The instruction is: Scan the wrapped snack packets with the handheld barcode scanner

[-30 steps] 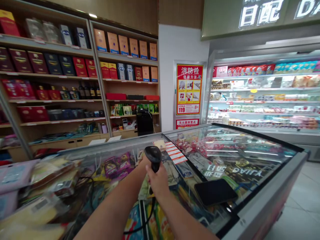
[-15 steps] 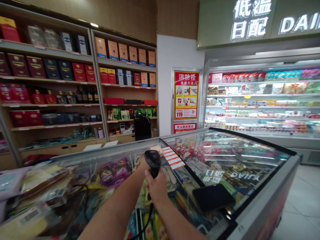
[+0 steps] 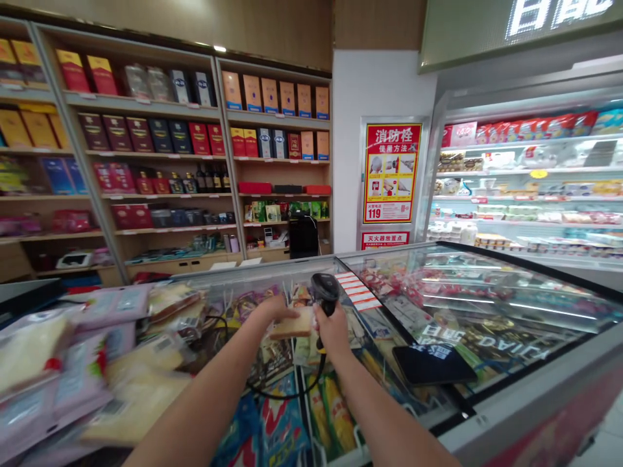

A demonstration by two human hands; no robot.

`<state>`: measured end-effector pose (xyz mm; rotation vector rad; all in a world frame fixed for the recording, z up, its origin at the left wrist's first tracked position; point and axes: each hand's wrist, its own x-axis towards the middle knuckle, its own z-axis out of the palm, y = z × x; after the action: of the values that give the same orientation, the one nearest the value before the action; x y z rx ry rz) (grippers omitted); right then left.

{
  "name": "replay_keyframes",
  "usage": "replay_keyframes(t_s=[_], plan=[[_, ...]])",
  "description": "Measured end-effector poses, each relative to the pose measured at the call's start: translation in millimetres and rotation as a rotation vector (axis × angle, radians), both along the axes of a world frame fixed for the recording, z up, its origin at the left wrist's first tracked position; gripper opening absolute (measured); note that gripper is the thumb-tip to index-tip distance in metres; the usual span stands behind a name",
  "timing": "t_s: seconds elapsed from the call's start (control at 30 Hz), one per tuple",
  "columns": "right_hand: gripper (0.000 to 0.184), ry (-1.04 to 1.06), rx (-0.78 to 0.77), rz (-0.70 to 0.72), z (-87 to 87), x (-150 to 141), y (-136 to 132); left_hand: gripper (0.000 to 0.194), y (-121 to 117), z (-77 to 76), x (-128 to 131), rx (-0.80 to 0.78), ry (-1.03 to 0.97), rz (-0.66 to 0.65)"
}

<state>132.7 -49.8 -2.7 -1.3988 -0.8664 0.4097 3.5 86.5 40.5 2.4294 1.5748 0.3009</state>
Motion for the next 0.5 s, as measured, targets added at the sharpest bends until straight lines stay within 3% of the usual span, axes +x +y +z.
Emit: replay_keyframes(t_s=[0.1, 0.23, 0.4, 0.5], plan=[[0.027, 0.038, -0.004, 0.014, -0.1, 0.5, 1.0, 0.022, -4.3, -3.9, -9.9, -0.022, 0.091, -0.034], [0.028, 0.036, 0.012, 0.008, -0.6, 1.6, 1.8, 0.016, -6.3, 4.9, -21.5, -0.116, 0.055, -0.122], [0.024, 0.025, 0.027, 0.013, -0.2, 3.8, 2.3, 0.038, -18.0, 6.7, -32.3, -0.264, -0.004, 0.047], [0.023, 0.055, 0.05, 0.033, 1.9, 2.3, 0.8, 0.036, -29.1, 1.5, -43.2, -0.361, -0.144, 0.118]])
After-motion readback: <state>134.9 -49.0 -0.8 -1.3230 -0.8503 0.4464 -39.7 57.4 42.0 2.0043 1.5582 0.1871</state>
